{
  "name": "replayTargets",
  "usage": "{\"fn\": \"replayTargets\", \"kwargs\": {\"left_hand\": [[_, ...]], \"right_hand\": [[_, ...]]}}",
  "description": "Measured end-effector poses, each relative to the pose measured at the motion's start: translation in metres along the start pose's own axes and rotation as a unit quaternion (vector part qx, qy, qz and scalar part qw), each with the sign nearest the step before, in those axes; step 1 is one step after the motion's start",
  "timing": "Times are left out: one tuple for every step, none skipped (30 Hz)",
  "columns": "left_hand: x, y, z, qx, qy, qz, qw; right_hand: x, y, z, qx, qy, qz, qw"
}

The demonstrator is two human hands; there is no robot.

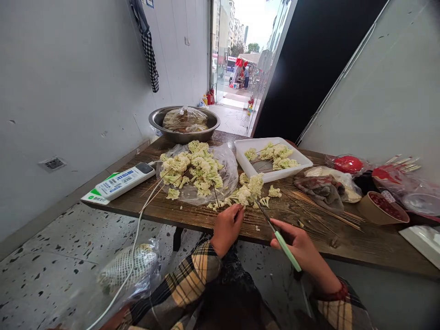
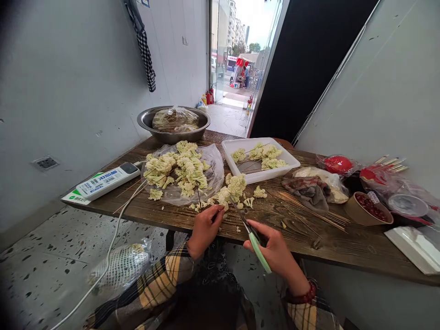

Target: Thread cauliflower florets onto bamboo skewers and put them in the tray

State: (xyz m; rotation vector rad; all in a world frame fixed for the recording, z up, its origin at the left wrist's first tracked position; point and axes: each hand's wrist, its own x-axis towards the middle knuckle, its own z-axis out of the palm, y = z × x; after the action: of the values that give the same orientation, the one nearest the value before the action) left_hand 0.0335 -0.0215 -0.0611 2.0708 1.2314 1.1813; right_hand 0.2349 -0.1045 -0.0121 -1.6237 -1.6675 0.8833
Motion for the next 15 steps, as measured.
{"fn": "replayTargets", "kwargs": {"left_hand": [[0.0,0.0,0.0,-0.002,0.002,-0.002,1.0],[0.001,0.001,0.0,-0.004,0.002,-0.004,1.0],[0.001,0.001,0.0,-0.006,0.003,-0.006,1.0],[0.002,0.001,0.0,-0.008,0.005,-0.009,1.0],[0.002,0.001,0.0,-0.011,0.006,-0.011,1.0],[0.002,0.002,0.0,-0.016,0.007,-0.012,1.0],[0.003,0.002,0.0,-0.021,0.009,-0.013,1.0],[0.003,0.002,0.0,-0.026,0.011,-0.015,0.999],[0.003,0.002,-0.001,-0.031,0.013,-0.017,0.999],[0.003,0.002,-0.001,-0.036,0.015,-0.019,0.999],[0.003,0.003,-0.002,-0.042,0.017,-0.022,0.999],[0.004,0.003,-0.003,-0.047,0.019,-0.025,0.998],[0.004,0.004,-0.004,-0.054,0.02,-0.028,0.998],[0.005,0.005,-0.005,-0.061,0.02,-0.031,0.997],[0.006,0.006,-0.007,-0.068,0.021,-0.036,0.997]], "right_hand": [[0.0,0.0,0.0,0.015,-0.003,-0.003,1.0],[-0.001,0.001,-0.001,0.029,-0.003,-0.004,1.0],[-0.001,0.002,-0.001,0.041,0.003,-0.001,0.999],[-0.001,0.003,-0.002,0.05,0.014,0.004,0.999],[-0.001,0.004,-0.002,0.057,0.026,0.01,0.998],[-0.001,0.005,-0.002,0.059,0.038,0.016,0.997],[-0.001,0.006,-0.002,0.058,0.046,0.021,0.997],[-0.002,0.007,-0.002,0.056,0.048,0.026,0.997],[-0.003,0.008,-0.002,0.054,0.047,0.03,0.997],[-0.004,0.009,-0.002,0.053,0.045,0.032,0.997],[-0.005,0.009,-0.001,0.053,0.043,0.036,0.997],[-0.006,0.01,-0.001,0.054,0.043,0.039,0.997],[-0.007,0.011,-0.001,0.054,0.045,0.041,0.997],[-0.009,0.012,-0.002,0.053,0.048,0.042,0.997],[-0.01,0.012,-0.002,0.049,0.052,0.041,0.997]]}}
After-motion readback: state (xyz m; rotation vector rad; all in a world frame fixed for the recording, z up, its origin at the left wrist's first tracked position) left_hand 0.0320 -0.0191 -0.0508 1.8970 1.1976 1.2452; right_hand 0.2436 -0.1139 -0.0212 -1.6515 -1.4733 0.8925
